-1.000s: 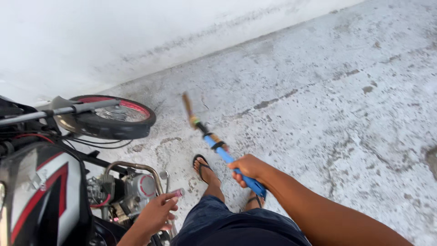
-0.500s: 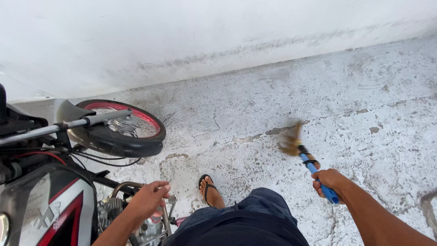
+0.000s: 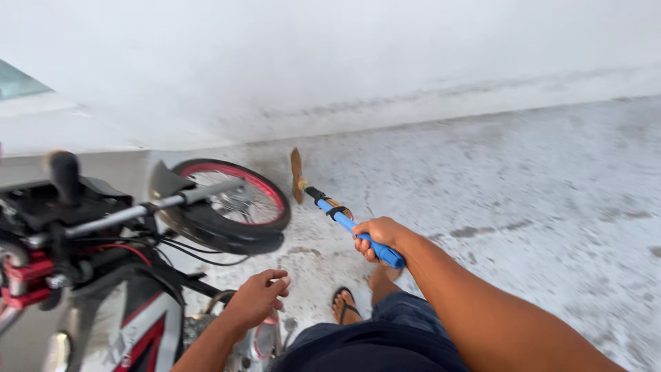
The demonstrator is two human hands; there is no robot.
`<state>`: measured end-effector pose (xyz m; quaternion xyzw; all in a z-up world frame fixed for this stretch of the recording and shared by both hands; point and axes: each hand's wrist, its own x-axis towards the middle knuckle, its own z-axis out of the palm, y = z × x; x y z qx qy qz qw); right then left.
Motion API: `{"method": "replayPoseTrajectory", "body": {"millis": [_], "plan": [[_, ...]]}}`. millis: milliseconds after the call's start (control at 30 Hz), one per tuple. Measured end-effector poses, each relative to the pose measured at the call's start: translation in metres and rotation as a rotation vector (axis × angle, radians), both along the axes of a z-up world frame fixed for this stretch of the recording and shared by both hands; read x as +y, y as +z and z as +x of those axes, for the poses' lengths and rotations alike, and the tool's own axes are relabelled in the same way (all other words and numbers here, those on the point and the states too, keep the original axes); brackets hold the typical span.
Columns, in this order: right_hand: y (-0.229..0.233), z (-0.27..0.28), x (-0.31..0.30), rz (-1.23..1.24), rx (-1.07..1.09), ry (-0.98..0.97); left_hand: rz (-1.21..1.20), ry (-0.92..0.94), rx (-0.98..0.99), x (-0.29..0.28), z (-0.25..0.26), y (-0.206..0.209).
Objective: The person sweeps an outdoor concrete area using a handheld broom, moving around a motorcycle, potted plants, and signs.
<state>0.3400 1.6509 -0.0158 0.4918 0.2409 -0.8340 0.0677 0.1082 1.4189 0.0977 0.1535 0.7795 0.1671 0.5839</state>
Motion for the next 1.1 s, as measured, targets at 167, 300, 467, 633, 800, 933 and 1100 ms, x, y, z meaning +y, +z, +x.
{"method": "replayPoseTrajectory", "body": {"millis": [167,300,467,633,800,933,1100], "plan": [[-0.04,0.04,0.079,-0.198,0.003,-0.094,0.033,0.017,0.029,0.037,-0.023,-0.002],[-0.008,0.224,0.116,-0.298,-0.187,-0.398,-0.044,0.084,0.022,0.063,-0.027,-0.015],[0.039,0.307,0.148,-0.053,-0.537,-0.357,-0.081,0.15,-0.028,0.106,-0.012,-0.039],[0.1,0.214,0.146,0.183,-0.547,-0.121,-0.143,-0.04,-0.012,0.157,-0.004,-0.045],[0.082,0.09,0.177,0.113,-0.127,0.049,-0.101,-0.13,-0.02,0.235,-0.029,-0.036],[0.009,-0.004,0.24,-0.115,-0.001,0.046,-0.087,-0.257,0.052,0.316,-0.063,-0.012],[-0.018,0.059,0.313,-0.012,-0.1,-0.107,0.008,-0.312,0.07,0.408,-0.116,-0.004]]}}
